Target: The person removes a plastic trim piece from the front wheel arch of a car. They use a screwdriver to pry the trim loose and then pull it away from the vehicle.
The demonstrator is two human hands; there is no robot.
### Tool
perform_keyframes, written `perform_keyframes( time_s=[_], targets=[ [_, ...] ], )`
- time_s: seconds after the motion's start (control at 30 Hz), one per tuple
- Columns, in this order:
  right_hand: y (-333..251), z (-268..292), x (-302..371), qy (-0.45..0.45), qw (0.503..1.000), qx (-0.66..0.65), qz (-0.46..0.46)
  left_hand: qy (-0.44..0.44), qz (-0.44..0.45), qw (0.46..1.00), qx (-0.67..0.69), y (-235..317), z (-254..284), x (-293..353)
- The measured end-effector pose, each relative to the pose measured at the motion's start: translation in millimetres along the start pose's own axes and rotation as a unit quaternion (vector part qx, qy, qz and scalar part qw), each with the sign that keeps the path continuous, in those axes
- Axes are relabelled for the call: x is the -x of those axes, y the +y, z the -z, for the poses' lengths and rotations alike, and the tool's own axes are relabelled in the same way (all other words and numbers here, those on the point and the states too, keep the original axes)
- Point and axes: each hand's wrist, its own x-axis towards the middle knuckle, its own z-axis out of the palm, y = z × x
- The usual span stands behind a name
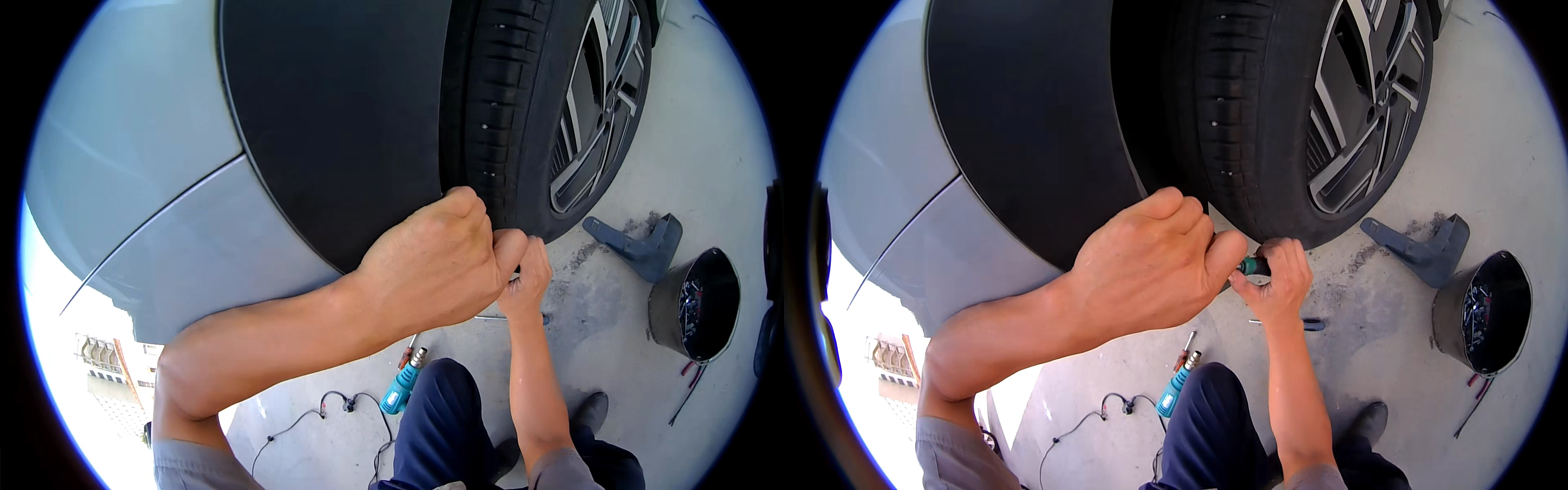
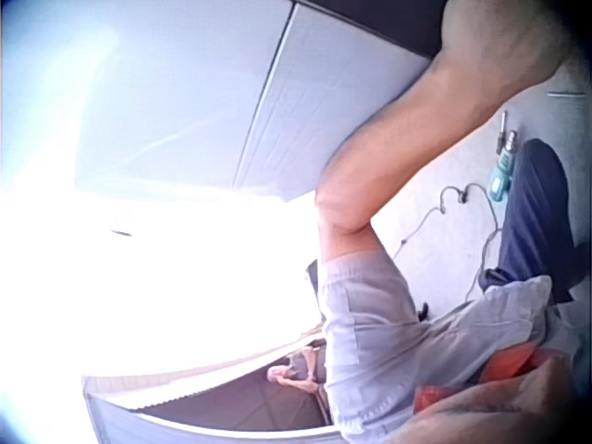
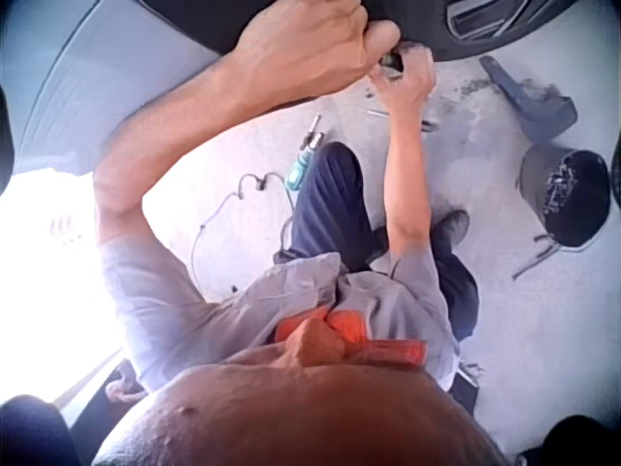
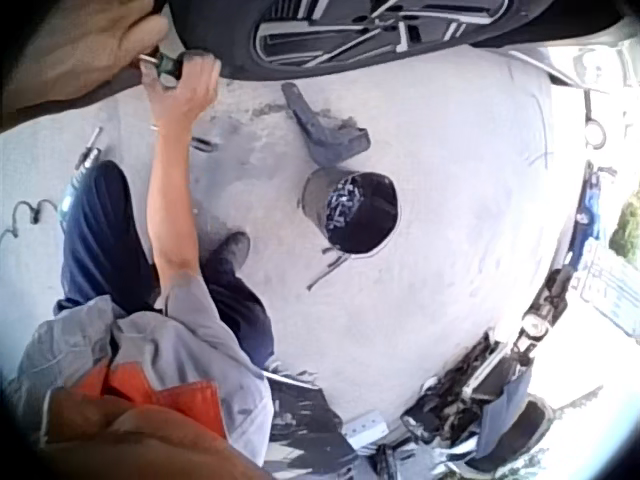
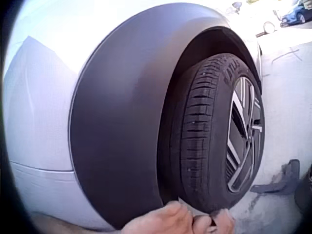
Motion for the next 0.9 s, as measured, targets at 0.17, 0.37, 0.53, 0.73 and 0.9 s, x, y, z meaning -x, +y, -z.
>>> perform_keyframes(
  time_s=[0.17,0.37,0.53,0.73,0.9],
  targets=[
    [-6,-12,-10,0.012,1.000,-0.005,-0.023,0.049,0.009,0.999,0.019,3,-13,5],
    [-16,3,-6,-0.076,0.994,-0.041,-0.060,0.014,0.018,1.000,-0.002,1,-11,3],
    [-21,21,-17,-0.228,0.949,-0.172,-0.132,0.011,0.008,1.000,-0.022,2,-14,4],
    [-18,23,-18,-0.323,0.925,-0.098,-0.175,0.142,0.019,0.988,0.050,4,-4,10],
    [-18,26,-24,-0.426,0.875,-0.078,-0.217,0.368,0.380,0.752,0.394,122,-7,100]
  ],
)
